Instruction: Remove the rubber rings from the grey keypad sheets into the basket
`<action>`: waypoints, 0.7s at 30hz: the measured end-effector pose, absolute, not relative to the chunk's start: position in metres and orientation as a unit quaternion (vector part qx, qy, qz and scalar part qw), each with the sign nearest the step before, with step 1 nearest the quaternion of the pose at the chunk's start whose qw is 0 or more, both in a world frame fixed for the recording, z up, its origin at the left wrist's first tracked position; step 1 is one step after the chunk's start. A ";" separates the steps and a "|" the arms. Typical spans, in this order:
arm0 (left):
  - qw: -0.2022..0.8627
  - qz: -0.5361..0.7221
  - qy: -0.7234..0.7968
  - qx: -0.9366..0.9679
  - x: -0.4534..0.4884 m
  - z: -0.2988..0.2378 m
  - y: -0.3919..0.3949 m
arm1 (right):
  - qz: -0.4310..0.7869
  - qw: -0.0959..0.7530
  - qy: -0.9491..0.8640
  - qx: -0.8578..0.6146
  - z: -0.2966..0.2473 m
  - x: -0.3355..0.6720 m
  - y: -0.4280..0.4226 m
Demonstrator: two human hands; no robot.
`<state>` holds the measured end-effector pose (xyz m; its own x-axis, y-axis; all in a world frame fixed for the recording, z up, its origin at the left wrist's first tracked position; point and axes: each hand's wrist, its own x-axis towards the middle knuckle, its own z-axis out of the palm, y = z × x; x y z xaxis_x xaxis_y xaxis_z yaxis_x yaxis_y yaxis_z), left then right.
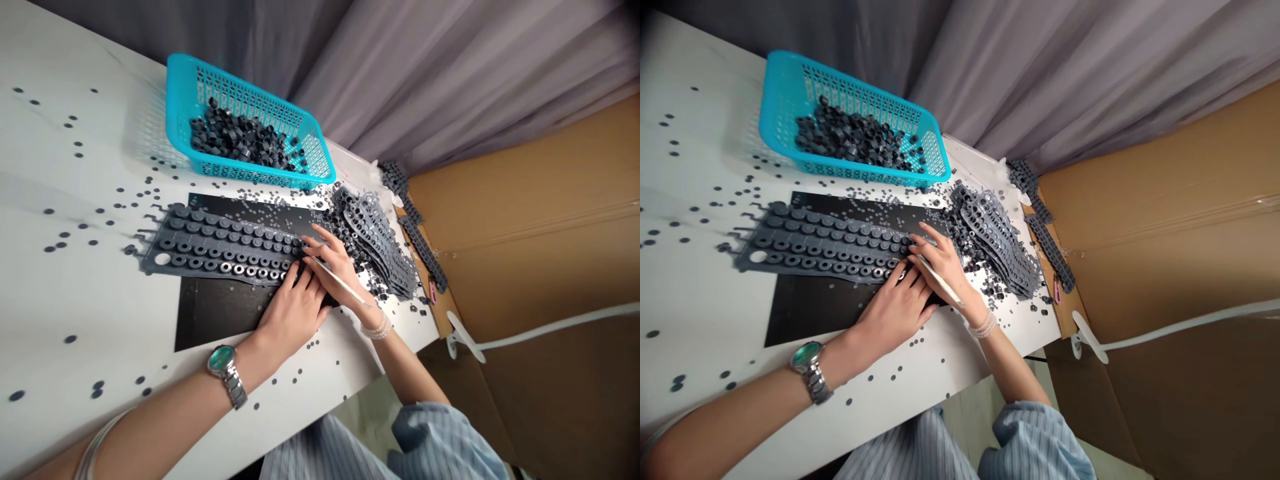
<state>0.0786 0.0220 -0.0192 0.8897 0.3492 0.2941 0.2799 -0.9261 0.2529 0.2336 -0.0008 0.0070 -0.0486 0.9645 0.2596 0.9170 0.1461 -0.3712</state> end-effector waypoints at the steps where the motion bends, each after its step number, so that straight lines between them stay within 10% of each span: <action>1: 0.104 0.170 0.163 0.966 0.079 -0.019 0.022 | 0.050 0.224 -0.725 -0.649 0.008 0.234 0.000; 21: 0.128 0.147 0.165 0.967 0.077 -0.013 0.023 | -0.029 0.230 -0.753 -0.616 0.002 0.234 0.017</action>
<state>0.0768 0.0235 -0.0126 0.9021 0.3571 0.2422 0.2817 -0.9126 0.2962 0.2337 0.0167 0.0017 -0.1364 0.9141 0.3818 0.9406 0.2404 -0.2397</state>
